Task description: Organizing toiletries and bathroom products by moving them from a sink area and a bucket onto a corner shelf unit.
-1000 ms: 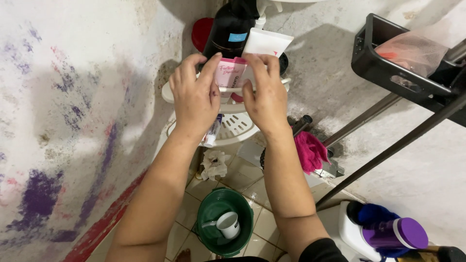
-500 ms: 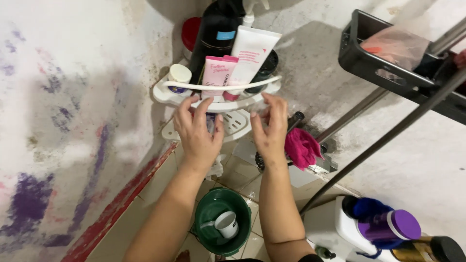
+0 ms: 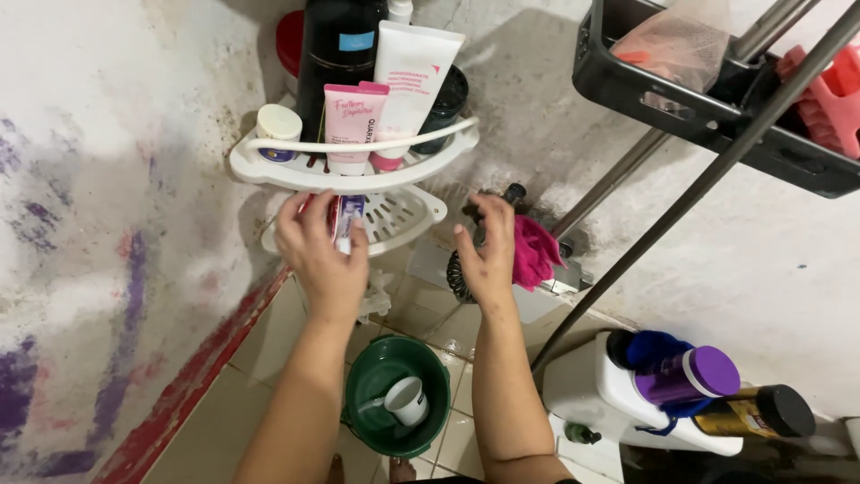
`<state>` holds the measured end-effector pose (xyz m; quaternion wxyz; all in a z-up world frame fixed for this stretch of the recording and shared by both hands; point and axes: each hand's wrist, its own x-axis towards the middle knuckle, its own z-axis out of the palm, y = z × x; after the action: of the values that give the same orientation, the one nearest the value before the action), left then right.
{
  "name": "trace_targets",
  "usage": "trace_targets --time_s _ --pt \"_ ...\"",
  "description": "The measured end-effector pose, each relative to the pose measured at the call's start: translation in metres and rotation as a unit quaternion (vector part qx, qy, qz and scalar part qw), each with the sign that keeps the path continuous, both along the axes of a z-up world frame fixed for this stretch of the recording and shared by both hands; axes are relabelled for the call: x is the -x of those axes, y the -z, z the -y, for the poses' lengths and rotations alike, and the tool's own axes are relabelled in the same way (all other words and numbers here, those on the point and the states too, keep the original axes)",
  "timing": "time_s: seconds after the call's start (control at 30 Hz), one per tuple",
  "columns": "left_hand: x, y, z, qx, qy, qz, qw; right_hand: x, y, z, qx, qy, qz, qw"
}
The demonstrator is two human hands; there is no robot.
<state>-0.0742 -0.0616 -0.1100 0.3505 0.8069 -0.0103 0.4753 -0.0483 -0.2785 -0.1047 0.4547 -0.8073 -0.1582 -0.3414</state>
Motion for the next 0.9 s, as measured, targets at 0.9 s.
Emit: trace_targets --time_s 0.9 --pt "-0.027 0.111 -0.048 0.008 0.016 -0.271 0.962 -0.072 0.137 -0.109 0.047 -0.2 -0.247 0.947"
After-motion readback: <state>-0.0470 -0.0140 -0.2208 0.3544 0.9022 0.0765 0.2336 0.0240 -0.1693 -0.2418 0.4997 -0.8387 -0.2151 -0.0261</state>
